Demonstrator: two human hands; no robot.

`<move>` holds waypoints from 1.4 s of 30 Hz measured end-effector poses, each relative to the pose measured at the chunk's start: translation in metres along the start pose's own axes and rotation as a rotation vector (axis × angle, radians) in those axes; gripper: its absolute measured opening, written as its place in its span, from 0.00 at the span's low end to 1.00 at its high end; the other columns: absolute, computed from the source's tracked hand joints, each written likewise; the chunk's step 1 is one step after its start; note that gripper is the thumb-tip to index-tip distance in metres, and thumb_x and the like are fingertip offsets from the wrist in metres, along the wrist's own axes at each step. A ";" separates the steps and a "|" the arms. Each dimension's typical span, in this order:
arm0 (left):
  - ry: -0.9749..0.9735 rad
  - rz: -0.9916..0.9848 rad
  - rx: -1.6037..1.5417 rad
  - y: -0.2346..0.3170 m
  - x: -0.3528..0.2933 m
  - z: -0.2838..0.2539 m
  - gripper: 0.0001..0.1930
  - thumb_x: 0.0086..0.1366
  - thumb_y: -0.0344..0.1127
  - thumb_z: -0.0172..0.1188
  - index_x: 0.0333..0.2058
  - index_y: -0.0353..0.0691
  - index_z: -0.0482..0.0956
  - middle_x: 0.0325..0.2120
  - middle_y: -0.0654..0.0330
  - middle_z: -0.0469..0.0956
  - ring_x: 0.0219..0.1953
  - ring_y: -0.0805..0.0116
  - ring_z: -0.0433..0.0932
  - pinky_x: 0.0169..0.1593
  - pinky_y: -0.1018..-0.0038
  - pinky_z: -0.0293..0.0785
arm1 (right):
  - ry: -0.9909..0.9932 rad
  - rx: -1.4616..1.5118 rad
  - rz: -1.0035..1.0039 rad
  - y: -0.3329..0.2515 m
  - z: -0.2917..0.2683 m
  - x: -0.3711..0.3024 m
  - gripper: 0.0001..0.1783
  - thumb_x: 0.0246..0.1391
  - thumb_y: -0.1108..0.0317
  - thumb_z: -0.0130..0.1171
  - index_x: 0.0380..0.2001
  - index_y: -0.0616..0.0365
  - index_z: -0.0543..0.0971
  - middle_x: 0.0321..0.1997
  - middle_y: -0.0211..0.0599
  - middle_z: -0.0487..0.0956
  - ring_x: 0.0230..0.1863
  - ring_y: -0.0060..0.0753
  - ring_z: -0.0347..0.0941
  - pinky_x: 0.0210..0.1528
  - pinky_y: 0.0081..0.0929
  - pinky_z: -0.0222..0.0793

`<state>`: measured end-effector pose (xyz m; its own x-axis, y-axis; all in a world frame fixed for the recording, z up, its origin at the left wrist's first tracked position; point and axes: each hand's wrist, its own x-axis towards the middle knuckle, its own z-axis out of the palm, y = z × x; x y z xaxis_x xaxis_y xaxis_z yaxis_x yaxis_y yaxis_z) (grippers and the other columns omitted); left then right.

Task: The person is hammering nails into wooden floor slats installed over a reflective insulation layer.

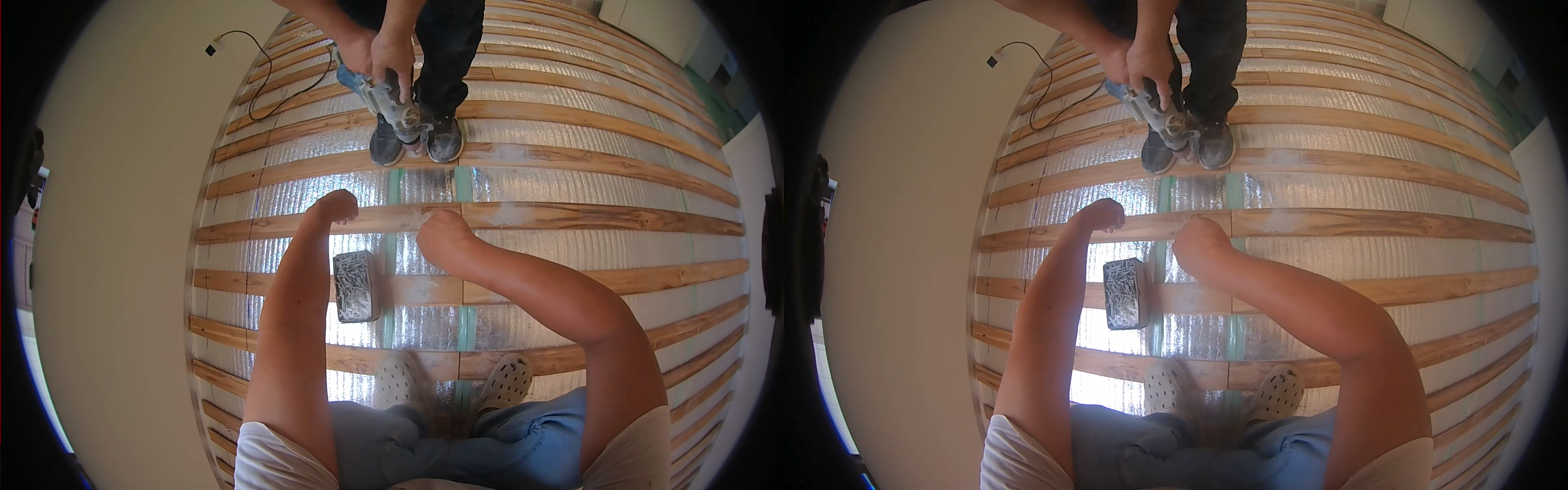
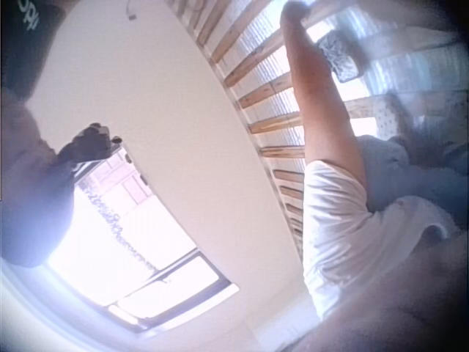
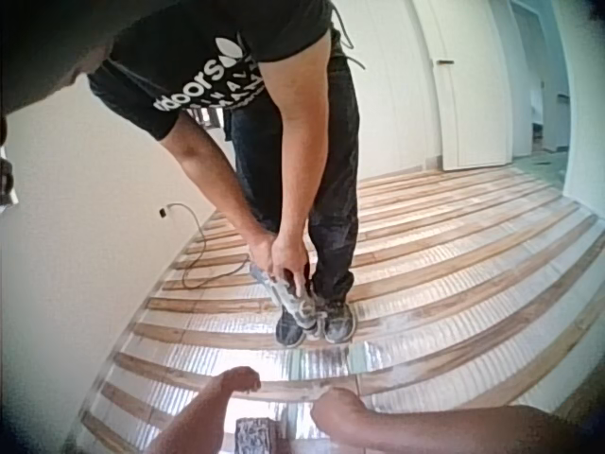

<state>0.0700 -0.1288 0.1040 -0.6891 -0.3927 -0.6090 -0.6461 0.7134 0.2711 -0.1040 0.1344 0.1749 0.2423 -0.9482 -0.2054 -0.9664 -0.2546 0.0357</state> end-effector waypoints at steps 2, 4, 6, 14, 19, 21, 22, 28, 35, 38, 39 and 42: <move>0.037 0.048 -0.026 -0.006 0.001 0.003 0.08 0.49 0.32 0.55 0.17 0.34 0.77 0.16 0.53 0.79 0.19 0.64 0.80 0.23 0.68 0.74 | -0.001 -0.001 -0.014 -0.001 -0.002 0.000 0.07 0.43 0.71 0.57 0.23 0.51 0.84 0.29 0.34 0.83 0.37 0.34 0.78 0.40 0.30 0.72; 0.041 0.050 -0.021 -0.005 0.002 0.003 0.08 0.49 0.32 0.54 0.17 0.34 0.78 0.16 0.53 0.79 0.19 0.64 0.80 0.24 0.67 0.74 | 0.055 -0.013 -0.023 -0.001 0.000 -0.001 0.07 0.43 0.71 0.57 0.23 0.51 0.84 0.29 0.34 0.83 0.36 0.34 0.79 0.39 0.29 0.73; 0.039 0.055 -0.012 -0.004 0.002 0.002 0.08 0.49 0.32 0.54 0.16 0.35 0.78 0.16 0.53 0.79 0.19 0.64 0.80 0.24 0.67 0.74 | 0.041 -0.017 -0.012 -0.002 0.006 0.002 0.07 0.43 0.71 0.57 0.23 0.51 0.84 0.29 0.34 0.82 0.36 0.34 0.79 0.39 0.29 0.73; 0.055 0.059 0.013 -0.004 -0.001 0.002 0.09 0.49 0.32 0.54 0.16 0.35 0.78 0.16 0.53 0.79 0.19 0.64 0.80 0.25 0.66 0.75 | 0.032 -0.030 -0.033 -0.002 0.006 0.001 0.07 0.43 0.71 0.57 0.24 0.52 0.85 0.29 0.34 0.83 0.35 0.34 0.79 0.38 0.29 0.73; -0.064 -0.069 0.099 0.001 0.001 -0.003 0.10 0.54 0.28 0.54 0.35 0.35 0.81 0.24 0.55 0.81 0.25 0.66 0.82 0.29 0.71 0.78 | 0.005 -0.027 -0.022 -0.002 0.002 0.001 0.08 0.44 0.71 0.57 0.25 0.51 0.85 0.30 0.33 0.83 0.37 0.34 0.79 0.40 0.29 0.73; -0.052 -0.082 0.067 0.000 -0.001 -0.003 0.10 0.54 0.28 0.54 0.34 0.35 0.81 0.23 0.55 0.81 0.25 0.66 0.82 0.29 0.71 0.78 | 0.007 -0.025 -0.017 -0.003 0.001 0.001 0.08 0.44 0.71 0.57 0.25 0.51 0.85 0.30 0.33 0.83 0.37 0.33 0.79 0.40 0.29 0.73; -0.041 -0.095 0.035 -0.001 -0.002 -0.003 0.10 0.55 0.28 0.54 0.34 0.35 0.81 0.23 0.55 0.81 0.24 0.66 0.82 0.28 0.71 0.77 | 0.008 -0.023 -0.012 -0.003 0.001 0.001 0.08 0.44 0.71 0.57 0.25 0.51 0.85 0.30 0.33 0.83 0.37 0.33 0.79 0.40 0.28 0.73; 0.001 -0.040 0.071 -0.009 -0.005 0.000 0.09 0.57 0.32 0.56 0.33 0.34 0.81 0.22 0.55 0.80 0.22 0.65 0.80 0.28 0.69 0.76 | -0.041 -0.022 -0.006 -0.006 0.002 0.003 0.08 0.44 0.71 0.57 0.25 0.52 0.85 0.30 0.34 0.83 0.38 0.34 0.79 0.41 0.29 0.73; 0.182 0.034 0.492 -0.001 -0.021 -0.015 0.09 0.59 0.32 0.54 0.29 0.34 0.81 0.32 0.47 0.81 0.39 0.52 0.81 0.43 0.61 0.77 | 0.072 0.064 0.000 0.003 0.003 -0.002 0.08 0.44 0.72 0.56 0.26 0.55 0.84 0.31 0.37 0.82 0.39 0.37 0.78 0.40 0.32 0.73; 0.180 -0.138 0.328 0.017 -0.053 -0.033 0.10 0.60 0.28 0.51 0.38 0.33 0.79 0.42 0.45 0.79 0.47 0.49 0.78 0.49 0.59 0.75 | 0.034 0.096 0.072 0.009 0.007 0.005 0.08 0.44 0.72 0.56 0.26 0.56 0.84 0.32 0.40 0.82 0.38 0.40 0.78 0.41 0.35 0.73; 0.186 -0.172 0.346 0.010 -0.064 -0.033 0.11 0.62 0.27 0.48 0.40 0.34 0.76 0.42 0.45 0.78 0.46 0.48 0.78 0.48 0.59 0.74 | 0.007 0.111 0.062 0.008 -0.005 0.005 0.08 0.44 0.72 0.55 0.25 0.56 0.84 0.32 0.40 0.82 0.38 0.41 0.77 0.41 0.36 0.73; 0.222 -0.152 0.337 0.014 -0.085 -0.021 0.13 0.63 0.26 0.44 0.45 0.38 0.72 0.41 0.46 0.78 0.45 0.48 0.78 0.47 0.57 0.73 | 0.057 0.099 0.049 0.017 0.009 0.003 0.08 0.44 0.71 0.54 0.23 0.55 0.84 0.28 0.41 0.81 0.34 0.41 0.78 0.38 0.36 0.72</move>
<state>0.1131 -0.0978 0.1755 -0.6720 -0.5971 -0.4379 -0.6279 0.7730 -0.0904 -0.1202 0.1294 0.1665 0.1967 -0.9689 -0.1499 -0.9802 -0.1908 -0.0532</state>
